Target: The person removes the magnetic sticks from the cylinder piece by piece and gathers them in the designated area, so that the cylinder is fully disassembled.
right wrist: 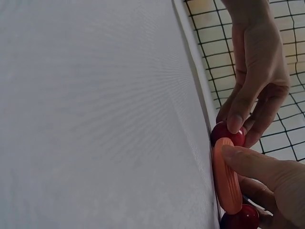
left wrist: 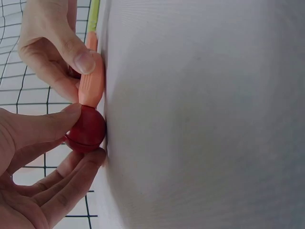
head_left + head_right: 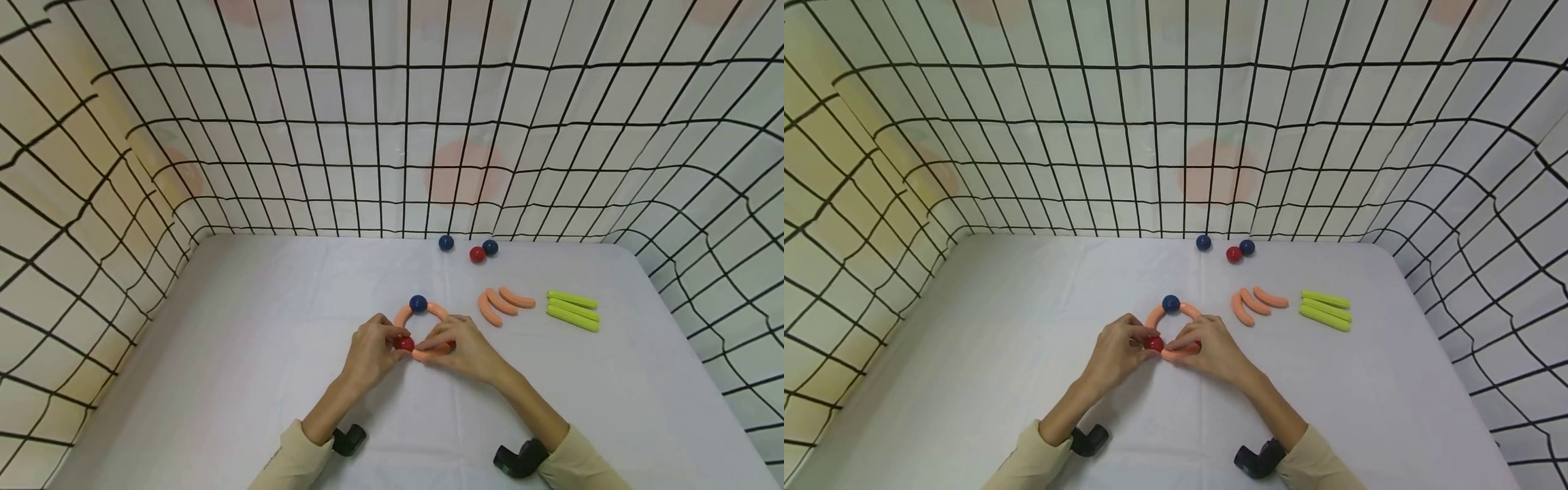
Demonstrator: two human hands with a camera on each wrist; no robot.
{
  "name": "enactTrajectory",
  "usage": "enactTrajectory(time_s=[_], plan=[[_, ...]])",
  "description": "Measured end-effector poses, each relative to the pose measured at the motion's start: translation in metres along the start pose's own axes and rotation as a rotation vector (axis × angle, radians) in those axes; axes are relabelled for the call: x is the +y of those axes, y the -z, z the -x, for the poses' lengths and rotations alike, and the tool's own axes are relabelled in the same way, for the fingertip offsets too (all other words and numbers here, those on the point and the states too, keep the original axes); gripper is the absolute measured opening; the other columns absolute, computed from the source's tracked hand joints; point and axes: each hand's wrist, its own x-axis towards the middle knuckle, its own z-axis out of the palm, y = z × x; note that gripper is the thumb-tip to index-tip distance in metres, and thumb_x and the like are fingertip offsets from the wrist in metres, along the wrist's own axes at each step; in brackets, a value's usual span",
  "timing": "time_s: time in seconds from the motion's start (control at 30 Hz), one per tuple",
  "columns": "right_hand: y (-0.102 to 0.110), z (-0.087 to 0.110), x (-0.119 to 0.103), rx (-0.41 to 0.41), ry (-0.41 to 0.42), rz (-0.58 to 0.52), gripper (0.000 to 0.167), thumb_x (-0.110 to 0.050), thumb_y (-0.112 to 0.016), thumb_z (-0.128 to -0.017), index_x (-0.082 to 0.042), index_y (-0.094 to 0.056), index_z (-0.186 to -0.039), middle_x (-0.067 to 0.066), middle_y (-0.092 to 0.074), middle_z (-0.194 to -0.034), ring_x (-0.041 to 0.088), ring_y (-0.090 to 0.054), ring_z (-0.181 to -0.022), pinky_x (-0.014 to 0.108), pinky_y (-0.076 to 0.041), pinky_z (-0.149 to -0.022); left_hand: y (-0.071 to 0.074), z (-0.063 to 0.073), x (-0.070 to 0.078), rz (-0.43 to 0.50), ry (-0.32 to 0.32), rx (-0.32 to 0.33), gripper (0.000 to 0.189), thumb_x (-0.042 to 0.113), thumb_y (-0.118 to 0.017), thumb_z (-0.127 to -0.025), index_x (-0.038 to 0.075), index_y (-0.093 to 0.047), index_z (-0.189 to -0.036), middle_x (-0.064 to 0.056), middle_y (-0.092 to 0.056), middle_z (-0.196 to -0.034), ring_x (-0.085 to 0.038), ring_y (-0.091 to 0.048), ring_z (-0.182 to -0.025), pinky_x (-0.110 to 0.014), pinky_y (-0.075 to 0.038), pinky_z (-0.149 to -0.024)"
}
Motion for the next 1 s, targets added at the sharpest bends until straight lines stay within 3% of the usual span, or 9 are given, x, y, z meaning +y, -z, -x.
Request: enactTrajectory(time_s=[0.2,0.33,0.6,1.0], plan=[[-0.002,0.0,0.003,0.013,0.03,0.0,0.017,-0.014,-0.091,-0.078,-0.017,-0.086,-0.094,-0.008,-0.076,-0.087,0.012,-0.066,-0.091,0.061,-0.042,-0.105,0.002,0.0,-0.001,0.017,-0.022,-0.012,0.024,0.0,-0.089,-0.076,0.001,-0.082,-0.1,-0.01,-0.068,-0.089,-0.023,-0.065,-0.078,-0.018,-0.049,-0.066],[-0.001,0.0,0.002,0.005,0.007,0.004,0.015,-0.016,-0.091,-0.079,-0.018,-0.086,-0.093,-0.01,-0.076,-0.086,0.01,-0.064,-0.091,0.061,-0.041,-0.107,0.002,-0.001,-0.002,0.004,-0.041,-0.026,0.024,-0.002,-0.088,-0.077,0.0,-0.082,-0.101,-0.011,-0.068,-0.09,-0.022,-0.064,-0.077,-0.018,-0.049,-0.065],[0.003,0.002,0.001,-0.04,-0.071,-0.016,0.013,-0.019,-0.089,-0.082,-0.02,-0.086,-0.095,-0.014,-0.075,-0.088,0.007,-0.061,-0.093,0.06,-0.038,-0.112,0.008,-0.003,-0.005,-0.014,0.009,-0.044,0.028,-0.01,-0.082,-0.079,-0.001,-0.081,-0.105,-0.01,-0.067,-0.091,-0.023,-0.064,-0.081,-0.02,-0.051,-0.066],[0.004,0.002,-0.002,-0.062,-0.062,0.01,0.016,-0.018,-0.088,-0.083,-0.019,-0.085,-0.098,-0.011,-0.076,-0.091,0.011,-0.063,-0.096,0.062,-0.037,-0.112,0.011,-0.003,-0.006,-0.009,0.011,-0.063,0.023,-0.005,-0.085,-0.079,0.004,-0.082,-0.1,-0.01,-0.067,-0.092,-0.023,-0.065,-0.083,-0.022,-0.053,-0.07]])
